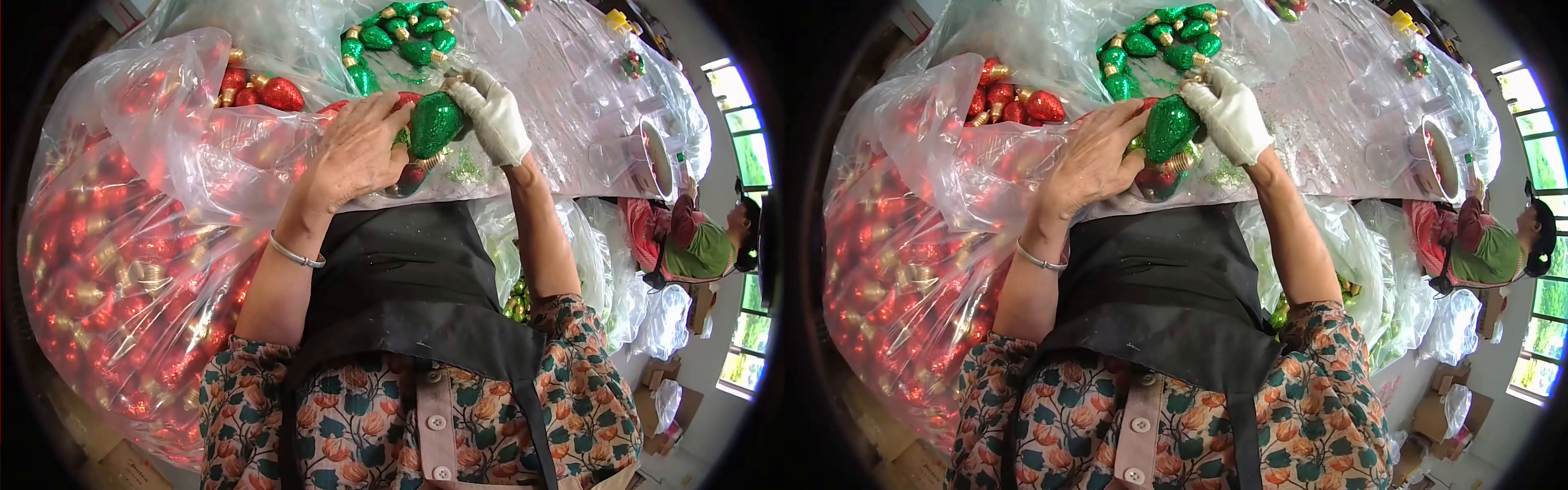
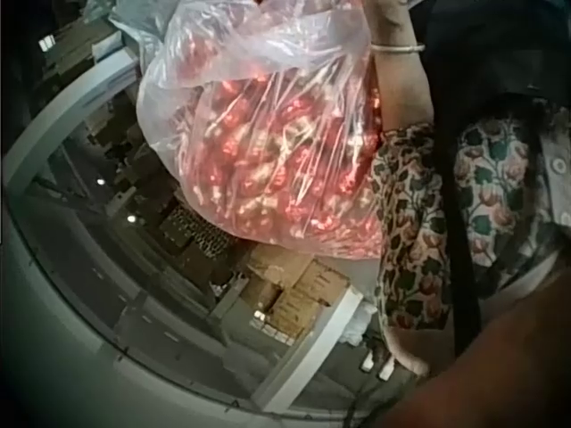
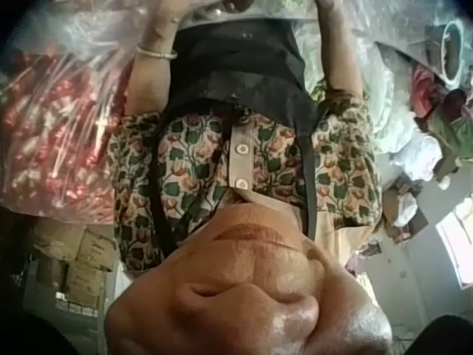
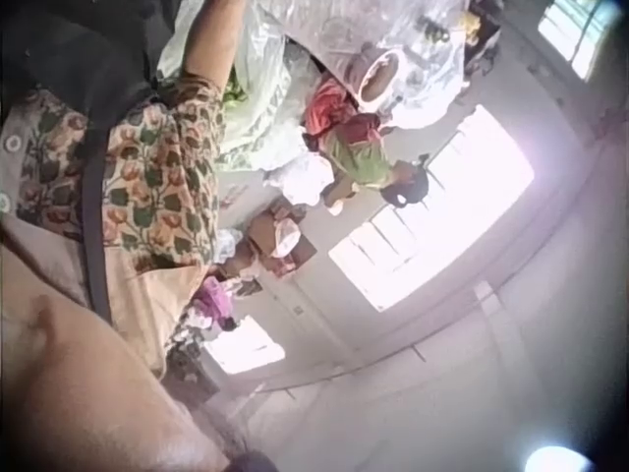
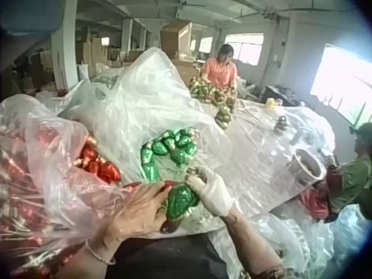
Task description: Sorting and packaging red and green plastic ornaments into bags.
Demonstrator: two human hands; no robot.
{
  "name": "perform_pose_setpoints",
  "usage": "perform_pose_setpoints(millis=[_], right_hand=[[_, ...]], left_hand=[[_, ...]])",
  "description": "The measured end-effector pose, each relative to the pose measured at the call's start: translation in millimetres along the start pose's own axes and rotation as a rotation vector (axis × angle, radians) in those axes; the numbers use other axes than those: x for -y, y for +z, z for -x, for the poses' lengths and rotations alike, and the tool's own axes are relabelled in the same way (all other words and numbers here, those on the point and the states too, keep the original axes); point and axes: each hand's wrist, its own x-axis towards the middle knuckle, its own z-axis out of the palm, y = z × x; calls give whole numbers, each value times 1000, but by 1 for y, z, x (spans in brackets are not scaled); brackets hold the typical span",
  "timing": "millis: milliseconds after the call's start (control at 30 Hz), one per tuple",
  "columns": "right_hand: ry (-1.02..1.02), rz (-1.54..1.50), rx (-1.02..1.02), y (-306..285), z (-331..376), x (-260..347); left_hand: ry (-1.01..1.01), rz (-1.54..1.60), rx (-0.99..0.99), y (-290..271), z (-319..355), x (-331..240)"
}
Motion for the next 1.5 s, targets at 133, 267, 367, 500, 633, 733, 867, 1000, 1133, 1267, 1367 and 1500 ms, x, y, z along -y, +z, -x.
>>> perform_pose_setpoints(millis=[133,267,367,500,633,733,867,1000,1133,1267,1367,1500], right_hand=[[72,294,25,3,-10,2],[-160,642,-135,6,-9,-12],[-245,879,-181,16,-2,-12],[-257,1056,-208,24,8,-11],[-193,1101,-52,22,3,1],[-188,1276,228,16,-1,22],[-422,1087,76,8,31,1],[-531,1036,101,-11,24,-2],[-504,1003,228,-15,32,2],[-432,937,330,-19,27,4],[-297,931,433,-8,44,15],[-536,898,148,5,71,-18]], left_hand=[[65,-47,-113,9,4,1],[55,33,-97,6,2,-3],[-86,17,9,3,-8,-19],[34,-77,-8,-2,-11,-23],[108,-278,-157,16,-8,-20],[16,-67,45,0,-17,-19],[52,-144,61,2,-10,-12],[14,-134,196,-9,-28,-18],[73,-122,155,1,-23,-18],[99,-16,155,2,-28,-3],[98,63,225,-6,-26,-11],[166,25,238,-8,-38,-16]])
